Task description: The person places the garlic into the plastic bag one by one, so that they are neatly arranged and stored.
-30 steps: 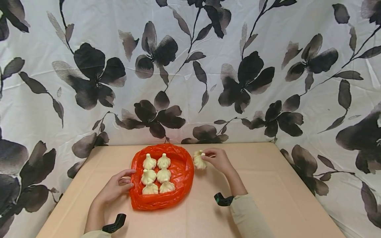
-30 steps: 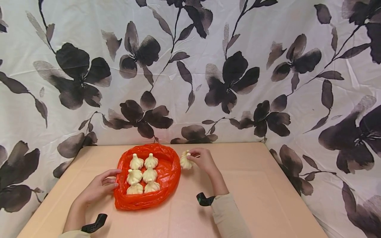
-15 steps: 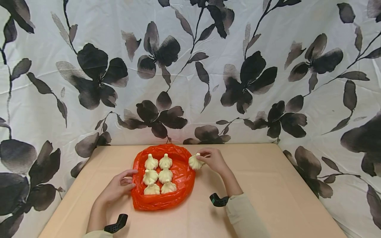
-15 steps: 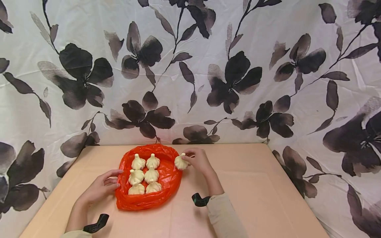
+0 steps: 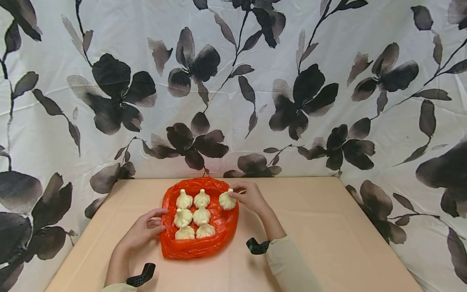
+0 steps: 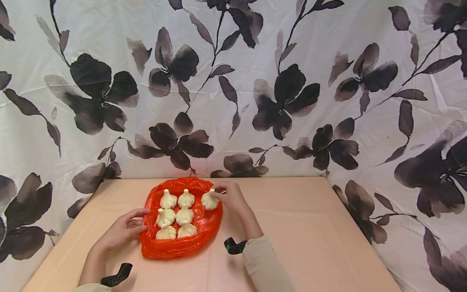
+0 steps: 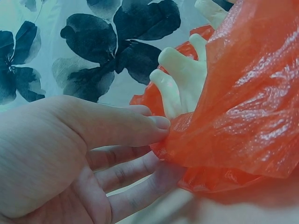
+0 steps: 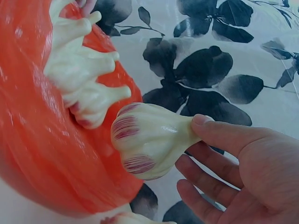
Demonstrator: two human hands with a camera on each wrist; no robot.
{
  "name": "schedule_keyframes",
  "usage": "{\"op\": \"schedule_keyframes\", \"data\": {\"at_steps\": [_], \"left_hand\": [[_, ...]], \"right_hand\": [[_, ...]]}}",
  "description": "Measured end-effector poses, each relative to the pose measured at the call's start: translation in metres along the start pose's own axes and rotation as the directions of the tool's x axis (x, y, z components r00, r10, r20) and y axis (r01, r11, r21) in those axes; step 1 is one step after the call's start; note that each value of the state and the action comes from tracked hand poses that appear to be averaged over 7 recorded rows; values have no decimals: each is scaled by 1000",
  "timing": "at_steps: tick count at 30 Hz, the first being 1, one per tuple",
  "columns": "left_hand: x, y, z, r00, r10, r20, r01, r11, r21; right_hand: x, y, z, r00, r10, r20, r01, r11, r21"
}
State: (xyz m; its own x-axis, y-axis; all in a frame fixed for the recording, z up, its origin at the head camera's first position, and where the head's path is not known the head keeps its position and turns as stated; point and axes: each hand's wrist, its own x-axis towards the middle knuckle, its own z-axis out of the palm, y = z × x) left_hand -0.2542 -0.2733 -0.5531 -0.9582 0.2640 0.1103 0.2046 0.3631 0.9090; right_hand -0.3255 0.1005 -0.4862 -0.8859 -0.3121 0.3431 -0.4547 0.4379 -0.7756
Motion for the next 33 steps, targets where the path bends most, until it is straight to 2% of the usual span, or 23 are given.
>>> {"op": "schedule_keyframes", "data": {"at_steps": [4, 11, 21, 33], "left_hand": [[1, 1, 1, 1000, -24, -9, 24, 1000, -11], [3, 0, 0, 1000, -13, -4, 13, 1000, -18], [-1, 0, -2, 999, -46, -13, 46, 998, -50], [-4, 2, -5, 1000, -27, 4, 27, 999, -34]], "right_hand": [[1, -4, 5, 1000, -7, 11, 8, 1000, -24], [2, -7, 13, 999, 33, 15, -33, 999, -35], [4, -6, 25, 998, 36, 51, -33, 998, -47], [6, 3, 35, 998, 40, 57, -38, 998, -40]]}}
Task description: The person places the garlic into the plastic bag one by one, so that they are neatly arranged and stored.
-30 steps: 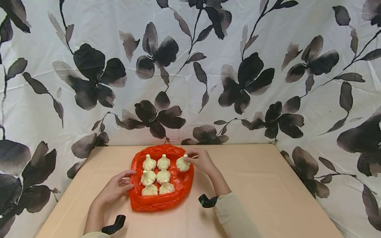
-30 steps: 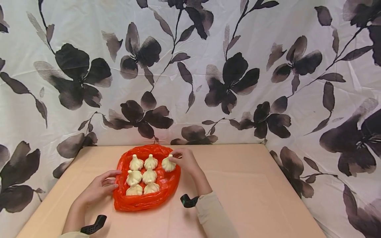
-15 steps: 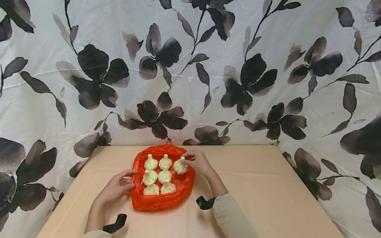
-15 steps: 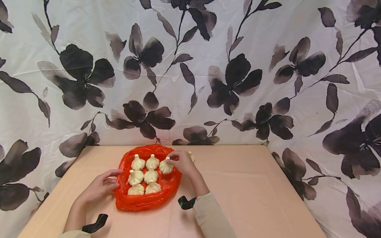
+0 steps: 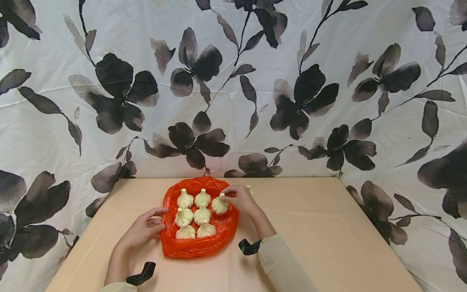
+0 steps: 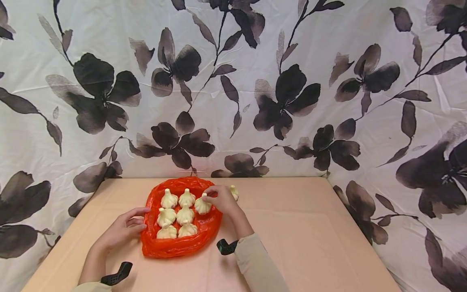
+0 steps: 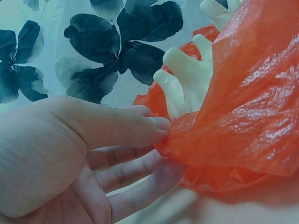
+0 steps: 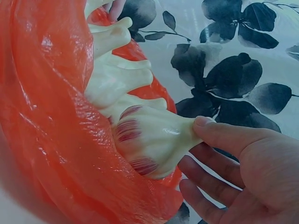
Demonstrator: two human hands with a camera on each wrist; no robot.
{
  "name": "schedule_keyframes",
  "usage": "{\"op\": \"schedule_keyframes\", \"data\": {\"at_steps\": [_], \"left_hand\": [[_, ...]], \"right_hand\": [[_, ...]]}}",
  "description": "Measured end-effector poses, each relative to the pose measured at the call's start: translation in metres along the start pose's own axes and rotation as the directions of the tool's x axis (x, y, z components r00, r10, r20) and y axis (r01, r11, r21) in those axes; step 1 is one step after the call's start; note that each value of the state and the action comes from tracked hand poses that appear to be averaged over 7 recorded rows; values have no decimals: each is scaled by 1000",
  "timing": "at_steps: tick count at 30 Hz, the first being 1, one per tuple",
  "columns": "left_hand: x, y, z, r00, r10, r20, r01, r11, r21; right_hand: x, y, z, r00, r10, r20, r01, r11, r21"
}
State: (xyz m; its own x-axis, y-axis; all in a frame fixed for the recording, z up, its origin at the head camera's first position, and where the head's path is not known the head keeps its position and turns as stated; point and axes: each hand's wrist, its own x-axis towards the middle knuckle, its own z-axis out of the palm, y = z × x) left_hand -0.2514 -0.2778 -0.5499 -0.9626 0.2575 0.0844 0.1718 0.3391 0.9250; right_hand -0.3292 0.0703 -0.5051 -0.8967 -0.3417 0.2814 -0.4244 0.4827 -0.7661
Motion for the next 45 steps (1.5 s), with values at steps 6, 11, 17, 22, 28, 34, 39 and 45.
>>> {"op": "schedule_keyframes", "data": {"at_steps": [6, 11, 17, 22, 28, 34, 39, 45], "left_hand": [[0, 2, 0, 999, -35, -11, 35, 999, 6], [0, 1, 0, 999, -44, -11, 44, 999, 0], [0, 0, -1, 999, -39, -12, 39, 999, -3], [-1, 0, -1, 999, -30, -10, 30, 999, -13], [1, 3, -1, 999, -46, -10, 45, 999, -19], [4, 6, 0, 998, -62, -21, 62, 998, -16], [5, 8, 0, 997, -68, -23, 68, 997, -28], [7, 11, 1, 997, -72, -29, 70, 997, -39]], "right_hand": [[5, 3, 3, 1000, 1, 10, -1, 1000, -9], [8, 4, 6, 999, 15, 32, -15, 1000, -13], [12, 5, 10, 999, 31, 40, -29, 999, -34], [14, 6, 13, 998, 48, 31, -46, 997, -54], [17, 7, 13, 996, 88, 18, -87, 994, -68], [23, 11, 12, 995, 99, 22, -97, 994, -54], [26, 13, 12, 994, 109, 20, -107, 992, -63], [29, 14, 10, 994, 106, 22, -105, 992, -68]]}}
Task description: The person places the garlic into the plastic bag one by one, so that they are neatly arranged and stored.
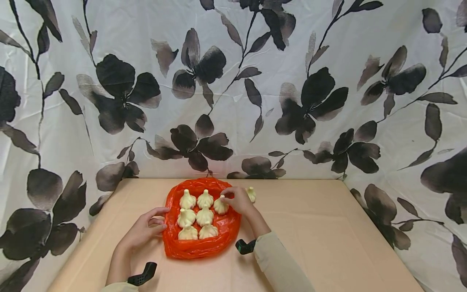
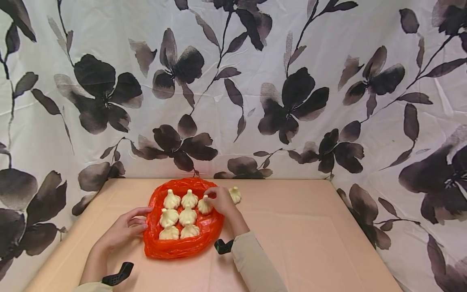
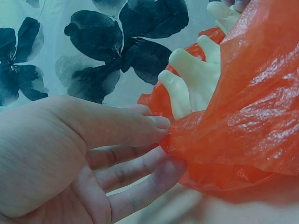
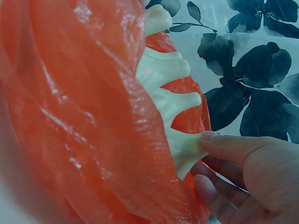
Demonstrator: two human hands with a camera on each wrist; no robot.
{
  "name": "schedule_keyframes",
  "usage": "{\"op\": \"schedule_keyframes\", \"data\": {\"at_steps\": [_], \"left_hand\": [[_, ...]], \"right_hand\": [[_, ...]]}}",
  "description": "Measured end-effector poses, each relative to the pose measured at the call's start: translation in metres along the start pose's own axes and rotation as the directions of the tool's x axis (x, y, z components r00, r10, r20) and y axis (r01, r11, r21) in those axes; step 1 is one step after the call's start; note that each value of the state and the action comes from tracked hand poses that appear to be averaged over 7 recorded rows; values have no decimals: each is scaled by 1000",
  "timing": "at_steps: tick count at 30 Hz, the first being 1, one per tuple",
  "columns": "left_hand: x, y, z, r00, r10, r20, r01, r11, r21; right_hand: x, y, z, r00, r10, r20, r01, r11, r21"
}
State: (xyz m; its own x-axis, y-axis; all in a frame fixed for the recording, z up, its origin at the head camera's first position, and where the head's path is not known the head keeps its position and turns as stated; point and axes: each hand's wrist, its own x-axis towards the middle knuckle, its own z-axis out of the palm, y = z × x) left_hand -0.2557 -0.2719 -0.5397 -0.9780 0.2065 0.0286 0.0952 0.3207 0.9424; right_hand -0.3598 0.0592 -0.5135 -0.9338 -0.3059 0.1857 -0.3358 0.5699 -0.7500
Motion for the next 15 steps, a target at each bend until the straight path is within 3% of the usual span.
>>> {"op": "schedule_keyframes", "data": {"at_steps": [15], "left_hand": [[-1, -4, -2, 1000, 6, 8, -6, 1000, 5]], "right_hand": [[-10, -5, -8, 997, -39, -67, 43, 997, 63]]}}
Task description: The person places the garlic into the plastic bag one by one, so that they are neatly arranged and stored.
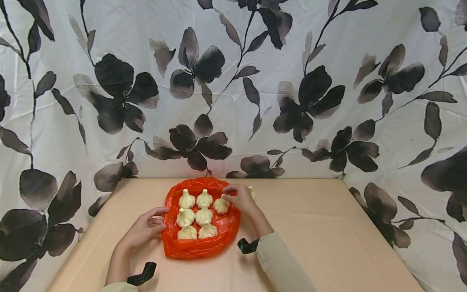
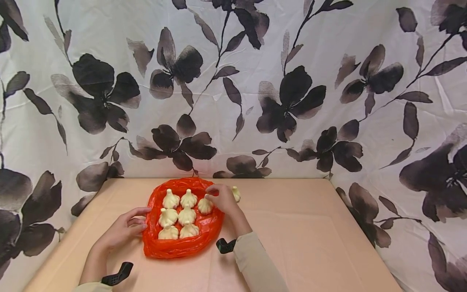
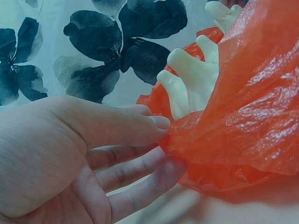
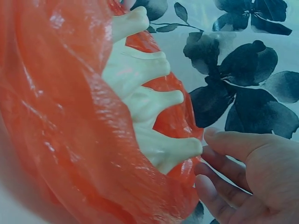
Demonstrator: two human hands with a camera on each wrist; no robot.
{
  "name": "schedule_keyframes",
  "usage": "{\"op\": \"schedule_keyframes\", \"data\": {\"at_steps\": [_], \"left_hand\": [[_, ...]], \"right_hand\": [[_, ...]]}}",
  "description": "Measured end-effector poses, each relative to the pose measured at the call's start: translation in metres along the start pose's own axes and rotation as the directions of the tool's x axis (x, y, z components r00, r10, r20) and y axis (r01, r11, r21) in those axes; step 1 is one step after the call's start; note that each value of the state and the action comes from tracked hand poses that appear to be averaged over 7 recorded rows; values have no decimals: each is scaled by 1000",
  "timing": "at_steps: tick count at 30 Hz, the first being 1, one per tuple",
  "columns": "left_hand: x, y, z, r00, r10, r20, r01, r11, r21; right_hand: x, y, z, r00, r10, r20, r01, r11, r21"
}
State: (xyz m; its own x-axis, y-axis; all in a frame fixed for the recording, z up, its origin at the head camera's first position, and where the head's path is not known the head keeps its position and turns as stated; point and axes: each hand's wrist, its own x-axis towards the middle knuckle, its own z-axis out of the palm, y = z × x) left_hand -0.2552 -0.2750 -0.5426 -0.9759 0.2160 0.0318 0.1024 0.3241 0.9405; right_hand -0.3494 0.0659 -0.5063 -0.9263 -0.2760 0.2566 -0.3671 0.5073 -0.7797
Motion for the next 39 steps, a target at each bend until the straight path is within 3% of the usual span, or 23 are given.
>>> {"op": "schedule_keyframes", "data": {"at_steps": [20, 39], "left_hand": [[-1, 2, 1, 1000, 30, 8, -30, 999, -23], [-2, 2, 3, 1000, 11, -4, -11, 1000, -20]], "right_hand": [[-5, -1, -23, 999, -51, -1, 51, 999, 11], [-7, 9, -51, 999, -28, -17, 28, 999, -17]]}}
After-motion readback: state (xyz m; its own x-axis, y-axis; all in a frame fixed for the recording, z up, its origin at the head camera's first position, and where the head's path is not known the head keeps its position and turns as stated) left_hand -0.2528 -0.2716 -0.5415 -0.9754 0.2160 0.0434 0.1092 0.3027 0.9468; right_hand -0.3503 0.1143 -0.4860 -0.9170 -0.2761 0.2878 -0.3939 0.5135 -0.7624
